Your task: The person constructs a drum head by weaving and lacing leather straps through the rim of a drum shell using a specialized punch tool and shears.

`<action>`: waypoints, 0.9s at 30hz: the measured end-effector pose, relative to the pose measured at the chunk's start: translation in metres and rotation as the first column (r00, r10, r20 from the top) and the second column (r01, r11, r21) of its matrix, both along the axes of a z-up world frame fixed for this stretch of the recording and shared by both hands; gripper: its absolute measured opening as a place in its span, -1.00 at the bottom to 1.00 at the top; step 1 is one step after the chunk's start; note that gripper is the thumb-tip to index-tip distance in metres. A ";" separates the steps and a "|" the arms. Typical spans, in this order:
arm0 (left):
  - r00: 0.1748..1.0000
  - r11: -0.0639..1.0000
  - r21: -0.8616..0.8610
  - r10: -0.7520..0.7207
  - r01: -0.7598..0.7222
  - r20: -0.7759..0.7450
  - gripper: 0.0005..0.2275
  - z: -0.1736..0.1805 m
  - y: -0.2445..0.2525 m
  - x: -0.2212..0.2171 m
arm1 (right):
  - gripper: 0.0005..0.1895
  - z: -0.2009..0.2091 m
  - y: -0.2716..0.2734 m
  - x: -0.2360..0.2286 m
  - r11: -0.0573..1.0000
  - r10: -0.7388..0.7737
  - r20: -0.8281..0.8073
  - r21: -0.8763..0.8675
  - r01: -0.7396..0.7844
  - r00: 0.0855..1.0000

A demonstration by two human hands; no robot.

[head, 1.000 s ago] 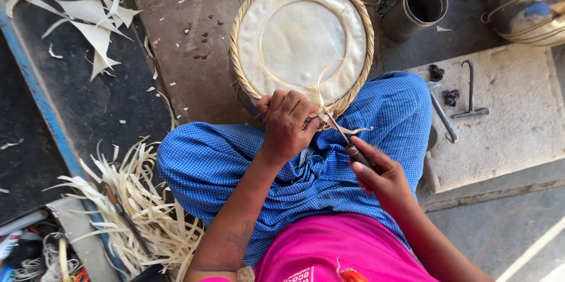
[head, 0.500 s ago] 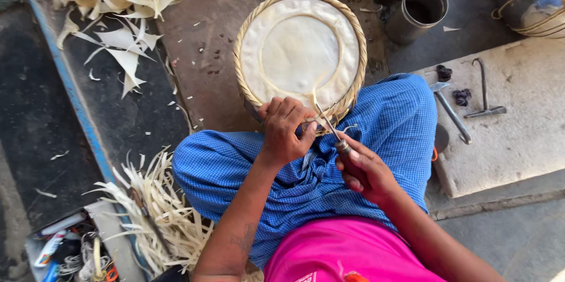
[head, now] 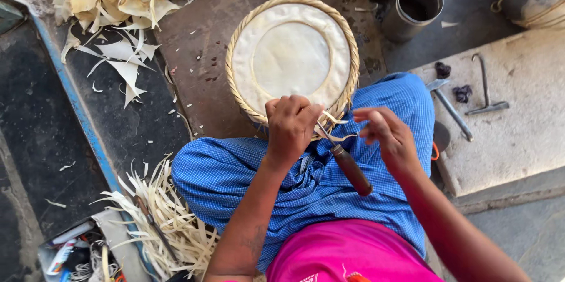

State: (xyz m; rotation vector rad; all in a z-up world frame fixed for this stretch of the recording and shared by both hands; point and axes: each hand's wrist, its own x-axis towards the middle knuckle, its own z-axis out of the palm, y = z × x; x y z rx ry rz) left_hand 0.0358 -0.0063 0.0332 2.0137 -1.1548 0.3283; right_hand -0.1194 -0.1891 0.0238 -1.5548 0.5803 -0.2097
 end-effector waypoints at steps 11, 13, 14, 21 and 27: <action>0.710 0.983 -0.125 0.008 -0.135 -0.704 -0.87 0.015 0.011 -0.054 | -0.80 0.012 0.016 0.018 0.956 0.248 -0.068 0.178 -0.232 0.966; 0.517 0.979 -0.143 -0.049 -0.143 -0.854 -0.84 0.008 0.006 -0.059 | -0.80 0.018 0.017 0.016 0.964 0.264 -0.051 0.037 -0.262 0.963; 0.413 0.976 -0.155 -0.079 -0.152 -0.907 -0.82 0.005 0.005 -0.058 | -0.81 0.021 0.018 0.018 0.959 0.273 -0.026 -0.072 -0.274 0.962; 0.048 0.943 -0.238 -0.233 -0.233 -0.971 -0.86 -0.011 -0.001 -0.045 | -0.75 0.034 0.028 0.028 0.899 0.222 -0.020 -0.384 -0.212 0.975; 0.592 0.985 -0.083 0.023 -0.151 -0.806 -0.85 0.004 0.005 -0.043 | -0.56 0.037 0.031 0.019 0.848 0.206 0.032 -0.504 -0.163 0.978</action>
